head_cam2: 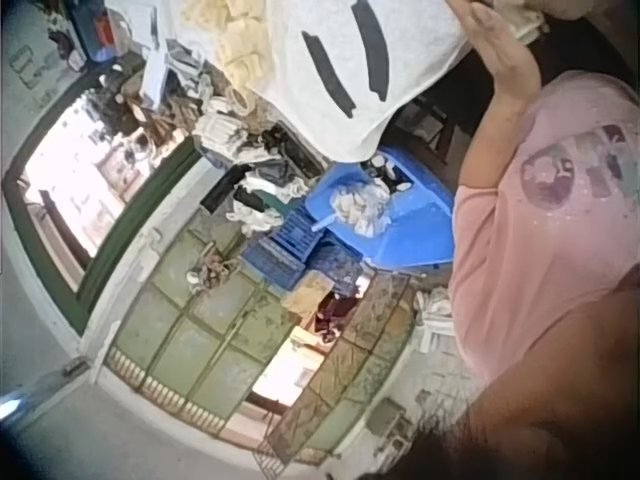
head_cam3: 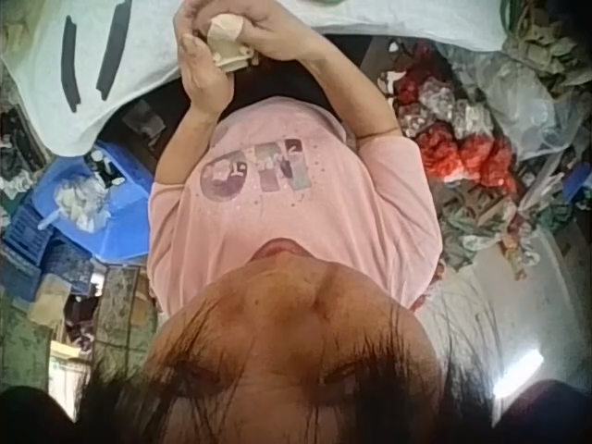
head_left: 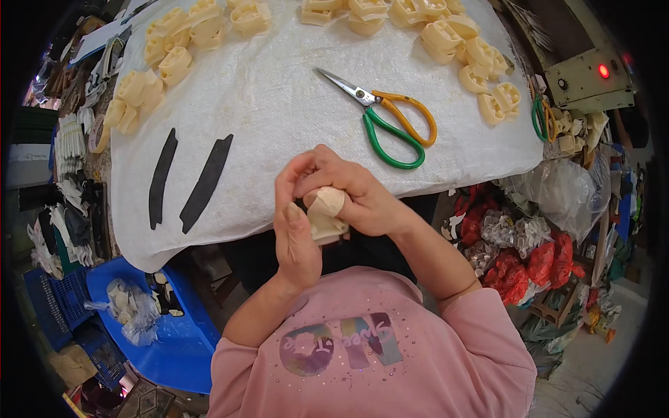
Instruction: Manually assembling and trimming shoe heel or sole components using tape and scissors.
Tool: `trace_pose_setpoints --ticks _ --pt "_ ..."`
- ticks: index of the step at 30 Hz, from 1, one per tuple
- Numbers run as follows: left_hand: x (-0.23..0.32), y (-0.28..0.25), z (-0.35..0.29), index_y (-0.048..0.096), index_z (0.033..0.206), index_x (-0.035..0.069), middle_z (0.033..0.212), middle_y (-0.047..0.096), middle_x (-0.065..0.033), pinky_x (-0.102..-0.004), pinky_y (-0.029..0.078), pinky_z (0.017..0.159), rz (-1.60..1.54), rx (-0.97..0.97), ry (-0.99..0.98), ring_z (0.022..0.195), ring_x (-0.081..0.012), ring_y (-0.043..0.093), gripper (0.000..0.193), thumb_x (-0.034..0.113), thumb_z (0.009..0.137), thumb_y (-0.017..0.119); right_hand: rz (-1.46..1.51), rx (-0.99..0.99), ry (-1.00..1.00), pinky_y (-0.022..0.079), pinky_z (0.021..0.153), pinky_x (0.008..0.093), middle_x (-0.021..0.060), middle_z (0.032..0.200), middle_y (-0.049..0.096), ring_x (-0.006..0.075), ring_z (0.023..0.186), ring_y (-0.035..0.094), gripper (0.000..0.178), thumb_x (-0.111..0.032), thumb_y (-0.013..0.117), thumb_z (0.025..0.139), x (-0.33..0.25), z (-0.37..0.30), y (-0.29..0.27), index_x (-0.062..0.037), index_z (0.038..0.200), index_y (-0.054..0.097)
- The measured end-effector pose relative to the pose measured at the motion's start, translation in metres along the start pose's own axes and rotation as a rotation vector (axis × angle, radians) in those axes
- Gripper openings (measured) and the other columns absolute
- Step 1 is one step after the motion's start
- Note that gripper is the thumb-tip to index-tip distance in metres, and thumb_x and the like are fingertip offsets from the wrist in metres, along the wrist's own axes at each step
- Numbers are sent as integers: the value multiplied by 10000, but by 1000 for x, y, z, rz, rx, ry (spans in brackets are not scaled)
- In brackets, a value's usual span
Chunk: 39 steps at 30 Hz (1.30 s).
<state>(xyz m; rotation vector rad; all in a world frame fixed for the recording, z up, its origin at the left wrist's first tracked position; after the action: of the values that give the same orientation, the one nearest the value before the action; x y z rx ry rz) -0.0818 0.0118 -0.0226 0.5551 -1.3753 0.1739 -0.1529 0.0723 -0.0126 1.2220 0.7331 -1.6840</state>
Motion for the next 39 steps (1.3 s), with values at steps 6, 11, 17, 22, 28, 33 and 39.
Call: trace_pose_setpoints --ticks 6,11,17,22,28,33,39 --pt "8 -9 5 327 1332 16 1050 500 -91 -279 463 800 -89 117 -56 915 -131 541 477 306 954 350 -268 241 -54 360 932 396 144 1177 520 322 1082 462 388 -223 464 923 5 -17 10 -54 1271 455" --pt "8 -10 5 352 1301 20 988 507 -67 -278 459 798 -161 108 -28 873 -123 534 453 307 951 365 -255 250 -129 344 964 375 163 1247 452 313 1113 446 447 -264 413 949 -1 -22 18 -34 1331 390" --pt "-1 -10 0 348 1289 33 1073 473 -84 -288 441 835 -173 175 18 985 -150 504 451 336 956 386 -91 288 -52 360 926 316 130 1124 477 233 1043 472 373 -178 404 937 2 -18 13 -31 1278 441" --pt "1 -2 0 213 1354 108 1168 424 -89 -317 445 879 -330 -109 -160 1053 -178 488 571 132 864 505 -43 400 137 380 904 311 139 1103 503 226 1004 503 358 -187 372 949 6 -22 3 -20 1251 467" --pt "-2 -20 1 108 1397 116 1196 396 -124 -343 445 906 -224 -59 -188 1082 -198 483 755 12 779 531 -187 276 86 409 870 324 142 1112 498 245 993 510 393 -227 451 931 1 -14 0 -33 1273 458" --pt "19 -12 1 77 1382 -42 1152 419 -201 -376 411 918 633 -217 225 1034 -272 510 853 -51 717 611 -610 235 128 454 743 326 111 988 551 241 892 551 470 -262 662 800 -30 -5 -12 -31 1184 523" --pt "21 -20 7 255 1347 -26 1064 492 -191 -388 422 892 456 -215 59 996 -314 538 785 1 690 683 77 352 243 488 732 248 71 955 584 112 829 571 372 -174 684 812 -5 -16 -16 34 1090 549"
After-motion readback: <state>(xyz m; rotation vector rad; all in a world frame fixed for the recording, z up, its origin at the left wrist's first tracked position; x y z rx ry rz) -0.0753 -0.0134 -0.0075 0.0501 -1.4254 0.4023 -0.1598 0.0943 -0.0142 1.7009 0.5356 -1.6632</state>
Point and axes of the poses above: each hand's wrist, its own z-axis towards the middle knuckle, its own y-axis out of the palm, x = y × z, the point moved 6 cm from there along z, towards the middle knuckle
